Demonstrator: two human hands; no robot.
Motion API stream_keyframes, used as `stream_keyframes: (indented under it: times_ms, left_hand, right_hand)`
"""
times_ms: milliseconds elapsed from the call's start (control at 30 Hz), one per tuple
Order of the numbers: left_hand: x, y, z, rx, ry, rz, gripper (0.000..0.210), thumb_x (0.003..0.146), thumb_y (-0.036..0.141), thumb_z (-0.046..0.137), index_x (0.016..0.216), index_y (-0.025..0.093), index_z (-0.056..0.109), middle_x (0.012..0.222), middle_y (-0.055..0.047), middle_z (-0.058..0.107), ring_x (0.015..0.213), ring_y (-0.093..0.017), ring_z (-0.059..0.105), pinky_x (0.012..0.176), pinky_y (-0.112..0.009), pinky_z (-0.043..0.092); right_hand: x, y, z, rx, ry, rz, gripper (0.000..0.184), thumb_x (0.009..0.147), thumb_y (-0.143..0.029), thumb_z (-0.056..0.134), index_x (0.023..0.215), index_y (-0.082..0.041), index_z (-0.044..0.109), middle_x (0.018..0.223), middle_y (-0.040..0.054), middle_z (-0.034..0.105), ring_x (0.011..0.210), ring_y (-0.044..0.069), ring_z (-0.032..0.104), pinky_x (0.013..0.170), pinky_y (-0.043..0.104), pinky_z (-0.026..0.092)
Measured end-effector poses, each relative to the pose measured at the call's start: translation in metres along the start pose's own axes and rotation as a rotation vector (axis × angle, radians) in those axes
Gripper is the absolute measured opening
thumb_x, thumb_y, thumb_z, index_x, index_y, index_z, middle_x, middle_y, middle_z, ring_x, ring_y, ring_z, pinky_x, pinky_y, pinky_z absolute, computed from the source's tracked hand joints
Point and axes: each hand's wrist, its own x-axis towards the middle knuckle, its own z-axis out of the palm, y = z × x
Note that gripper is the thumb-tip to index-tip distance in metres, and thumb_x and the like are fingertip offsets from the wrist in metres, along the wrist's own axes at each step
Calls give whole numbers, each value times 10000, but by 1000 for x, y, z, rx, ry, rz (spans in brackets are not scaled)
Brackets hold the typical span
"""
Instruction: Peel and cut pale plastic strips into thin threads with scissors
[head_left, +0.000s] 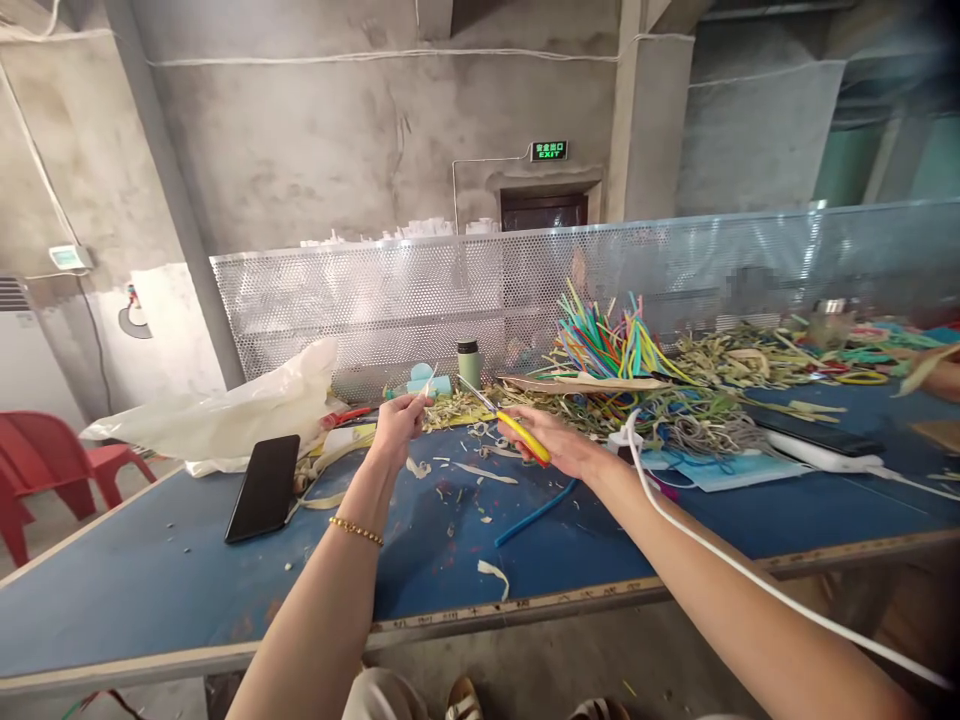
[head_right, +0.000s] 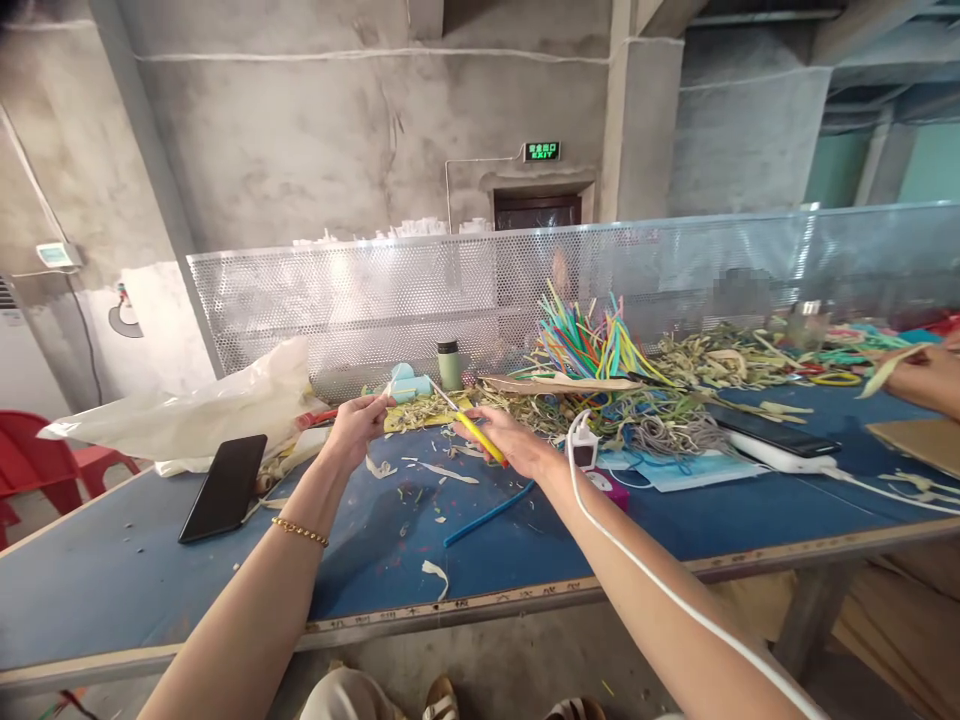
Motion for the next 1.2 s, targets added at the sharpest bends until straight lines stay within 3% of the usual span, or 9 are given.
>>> stream_keyframes:
  times_ms: [133,267,433,700,900,1067,1200]
  left_hand:
    - [2,-4,2,102,70,17,243,709,358,673,695,119,631,440,97,311,360,-31,202,403,-216,124]
    - [-1,-5,7,134,61,33,220,703,330,676,673,115,643,432,89,331,370,-35,226,413,-215,128]
    - [-8,-6,16,194,-26,45,224,704,330,667,667,109,649,434,86,332,386,-41,243,417,-212,148]
    - [-11,-8,22,210,-77,31,214,713,317,648,680,107,644,432,87,336,382,-43,242,411,-207,154]
    - [-12,-9,23,188,-85,25,206,704,307,670,653,109,640,436,82,346,386,-42,257,411,-203,170]
    - [-9,-8,21,137,-49,10,242,691,337,699,670,100,653,444,84,346,385,-36,239,413,-208,143]
    - [-8,-9,21,105,-24,30,276,692,368,709,671,98,657,444,86,335,388,-35,230,418,-214,132]
  right_hand:
    - [-5,-1,12,58,-152,52,560,660,-412,820,1107,-197,562,755,-24,601,552,82,529,456,193,419]
    - [-3,0,18,-65,-114,21,538,672,-442,814,1068,-195,548,800,-9,640,543,72,517,464,194,376]
    - [1,-1,27,-145,-51,4,563,626,-441,841,1039,-190,553,799,-16,619,668,115,580,565,211,408]
    - [-5,-8,30,-101,32,68,537,586,-447,835,953,-191,538,601,-79,527,426,43,372,413,181,258]
    - [-8,-6,21,-126,44,19,492,589,-494,806,884,-192,554,512,-87,478,377,56,373,347,173,237]
    - [-8,-5,12,-58,117,18,498,688,-556,733,978,-217,511,496,-100,447,335,74,362,303,192,246]
    - [-12,-4,10,-153,3,-40,435,770,-542,679,1005,-196,559,541,-84,460,391,66,370,372,203,305]
